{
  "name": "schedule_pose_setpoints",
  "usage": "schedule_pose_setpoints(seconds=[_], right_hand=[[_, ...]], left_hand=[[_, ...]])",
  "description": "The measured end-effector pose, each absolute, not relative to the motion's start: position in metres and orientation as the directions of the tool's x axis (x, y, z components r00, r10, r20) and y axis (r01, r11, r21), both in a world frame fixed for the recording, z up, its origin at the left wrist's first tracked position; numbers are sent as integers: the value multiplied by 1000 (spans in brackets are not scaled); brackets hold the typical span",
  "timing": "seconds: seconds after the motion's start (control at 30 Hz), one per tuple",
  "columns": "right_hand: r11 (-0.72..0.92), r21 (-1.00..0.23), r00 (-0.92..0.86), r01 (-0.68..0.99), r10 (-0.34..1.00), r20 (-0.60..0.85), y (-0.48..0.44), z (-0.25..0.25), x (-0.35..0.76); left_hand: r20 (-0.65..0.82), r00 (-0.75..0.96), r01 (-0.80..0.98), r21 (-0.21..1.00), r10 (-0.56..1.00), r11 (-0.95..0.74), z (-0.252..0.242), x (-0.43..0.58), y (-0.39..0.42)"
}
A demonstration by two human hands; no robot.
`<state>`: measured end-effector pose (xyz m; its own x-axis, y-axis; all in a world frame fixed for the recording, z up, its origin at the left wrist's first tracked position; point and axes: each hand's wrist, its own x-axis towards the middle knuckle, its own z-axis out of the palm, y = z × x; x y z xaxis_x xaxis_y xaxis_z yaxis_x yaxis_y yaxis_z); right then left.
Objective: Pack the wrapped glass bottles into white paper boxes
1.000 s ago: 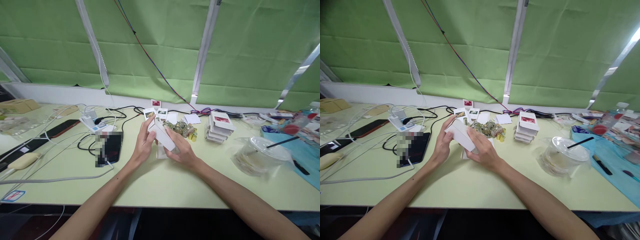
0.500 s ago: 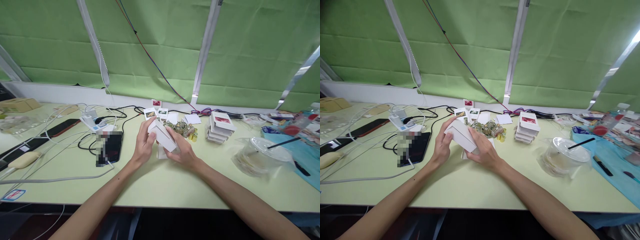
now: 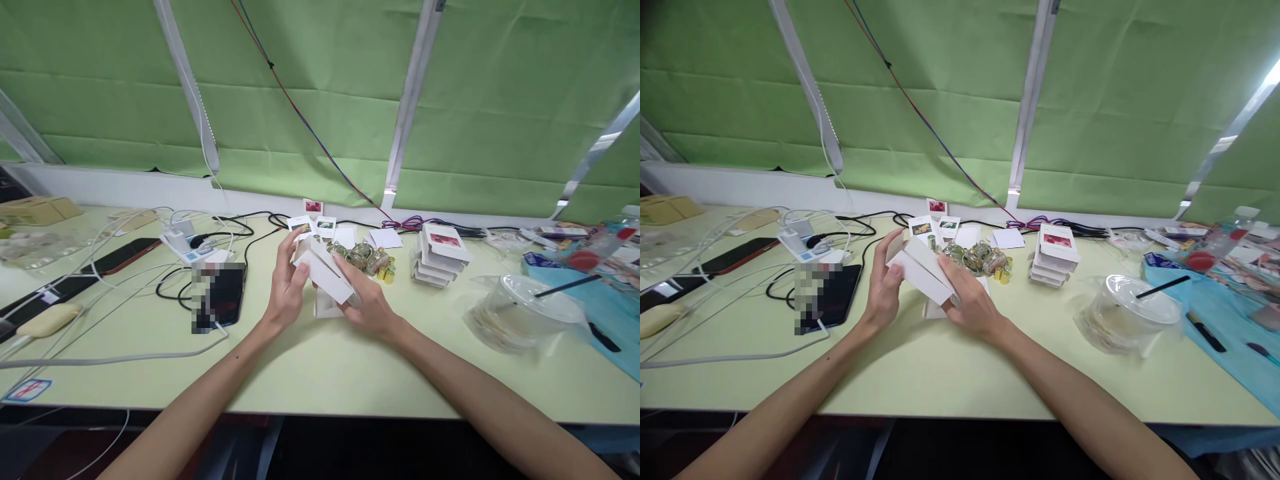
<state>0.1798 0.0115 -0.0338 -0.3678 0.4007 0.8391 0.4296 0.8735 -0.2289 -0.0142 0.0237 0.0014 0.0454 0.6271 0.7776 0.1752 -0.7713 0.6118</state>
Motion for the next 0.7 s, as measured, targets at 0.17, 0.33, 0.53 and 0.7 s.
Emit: schedule_pose_setpoints(seconds=[0.17,0.33,0.53,0.7], right_hand=[[870,-264,-346,417,420,839,12,-36,181],[857,-290,-317,426,442,839,13,-37,181],[850,-288,-290,441,439,850,12,-36,178],[839,-286,-288,463,447,847,12,-37,178]], left_hand=[[764,14,103,640,645,-761,-3,-14,27],[767,22,95,637,642,-765,-2,-14,24],[772,32,100,629,634,-771,1,-14,22],[751,36,109,653,659,-750,0,-14,22]])
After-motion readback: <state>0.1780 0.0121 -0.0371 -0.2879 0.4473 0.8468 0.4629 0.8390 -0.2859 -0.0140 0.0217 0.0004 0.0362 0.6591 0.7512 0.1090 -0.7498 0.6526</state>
